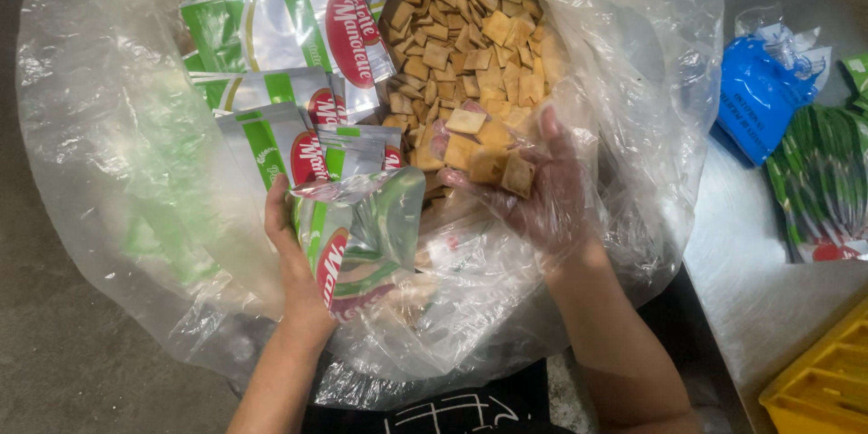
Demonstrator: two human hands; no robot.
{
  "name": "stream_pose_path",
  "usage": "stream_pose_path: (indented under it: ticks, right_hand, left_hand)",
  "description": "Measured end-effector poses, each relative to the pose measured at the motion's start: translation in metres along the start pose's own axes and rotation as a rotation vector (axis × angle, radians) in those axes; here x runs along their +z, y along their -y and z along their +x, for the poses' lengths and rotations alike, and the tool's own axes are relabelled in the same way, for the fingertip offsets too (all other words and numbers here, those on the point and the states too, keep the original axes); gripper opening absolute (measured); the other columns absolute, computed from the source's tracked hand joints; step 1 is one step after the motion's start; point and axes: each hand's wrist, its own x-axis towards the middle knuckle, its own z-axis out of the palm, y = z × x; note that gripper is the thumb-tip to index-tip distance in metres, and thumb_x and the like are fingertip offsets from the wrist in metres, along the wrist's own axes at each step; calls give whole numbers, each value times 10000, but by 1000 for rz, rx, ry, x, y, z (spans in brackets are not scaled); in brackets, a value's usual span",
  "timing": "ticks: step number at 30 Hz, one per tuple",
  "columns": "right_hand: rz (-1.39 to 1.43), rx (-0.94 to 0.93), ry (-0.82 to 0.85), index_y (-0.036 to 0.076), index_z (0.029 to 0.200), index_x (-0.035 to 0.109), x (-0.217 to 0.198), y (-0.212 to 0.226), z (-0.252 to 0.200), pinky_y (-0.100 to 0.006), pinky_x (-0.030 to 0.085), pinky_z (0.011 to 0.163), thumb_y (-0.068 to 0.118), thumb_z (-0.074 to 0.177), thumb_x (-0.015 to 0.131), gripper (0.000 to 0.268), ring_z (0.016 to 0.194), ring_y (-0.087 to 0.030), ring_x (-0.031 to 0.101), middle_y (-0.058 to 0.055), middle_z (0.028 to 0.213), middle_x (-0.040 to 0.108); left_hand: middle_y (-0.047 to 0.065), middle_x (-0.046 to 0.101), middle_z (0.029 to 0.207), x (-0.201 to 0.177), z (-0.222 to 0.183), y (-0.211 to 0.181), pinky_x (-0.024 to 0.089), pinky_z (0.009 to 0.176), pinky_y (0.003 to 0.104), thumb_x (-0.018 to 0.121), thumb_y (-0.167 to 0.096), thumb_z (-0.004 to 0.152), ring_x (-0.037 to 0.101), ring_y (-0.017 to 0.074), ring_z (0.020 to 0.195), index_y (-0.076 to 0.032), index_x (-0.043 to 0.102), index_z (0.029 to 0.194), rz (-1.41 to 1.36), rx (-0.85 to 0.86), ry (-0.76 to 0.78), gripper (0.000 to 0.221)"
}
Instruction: The person fills small green and silver bags with square crackers by hand and places the filled bags into a yellow plastic crate.
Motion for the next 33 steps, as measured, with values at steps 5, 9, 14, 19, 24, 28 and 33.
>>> stream_pose_path:
  ticks: [5,9,14,19,24,28,33]
  right_hand:
    - [-316,-89,-122,-59,1405,346,-11,2,-8,-612,513,1065,216,961,598,580,1309,-401,577,-281,1436,518]
    - [64,91,205,-154,1539,351,-18,7,-3,-582,562,1052,226,1181,576,569,1277,-481,579,-375,1416,520]
    - [-97,-6,-135,-66,1469,389,-10,-2,1,-526,614,936,394,980,612,707,1210,-428,609,-332,1355,543]
    - [-102,-25,-41,-33,1527,362,-11,-3,4,-491,631,968,358,1035,591,670,1222,-385,626,-311,1390,524]
    - [-242,-48,-87,13,1485,419,-14,2,9,-421,649,884,223,971,614,589,1176,-379,668,-287,1332,562]
    - [-75,-29,-191,-62,1423,383,-33,2,15,-382,680,853,107,967,581,525,1092,-298,683,-259,1241,598]
    - [-273,-29,49,-19,1536,383,-40,6,14,-271,647,767,111,1105,572,488,952,-173,671,-125,1122,600]
  left_hand:
    - [237,372,1519,0,-2,4,456,1138,427,899,-224,731,511,320,1356,-42,63,1599,7,112,12,1219]
    - [231,394,1592,0,-2,5,454,1215,430,821,-194,877,523,322,1434,-39,74,1661,-31,1,-3,1094]
    - [250,388,1507,2,4,-12,434,1169,428,1000,-323,533,504,339,1378,-23,47,1600,56,131,10,1462]
    - [259,480,1468,8,7,-28,488,1128,407,1022,-380,516,585,346,1322,-2,81,1580,199,2,-36,1470]
    - [269,502,1461,9,9,-31,499,1096,412,1011,-359,568,604,359,1303,3,95,1583,204,1,-50,1415]
    - [261,506,1475,9,8,-27,500,1106,408,1001,-342,626,607,342,1317,-3,106,1594,188,24,-62,1361]
    - [264,501,1473,8,7,-26,488,1105,415,1009,-329,606,595,349,1319,-4,126,1586,192,42,-67,1358]
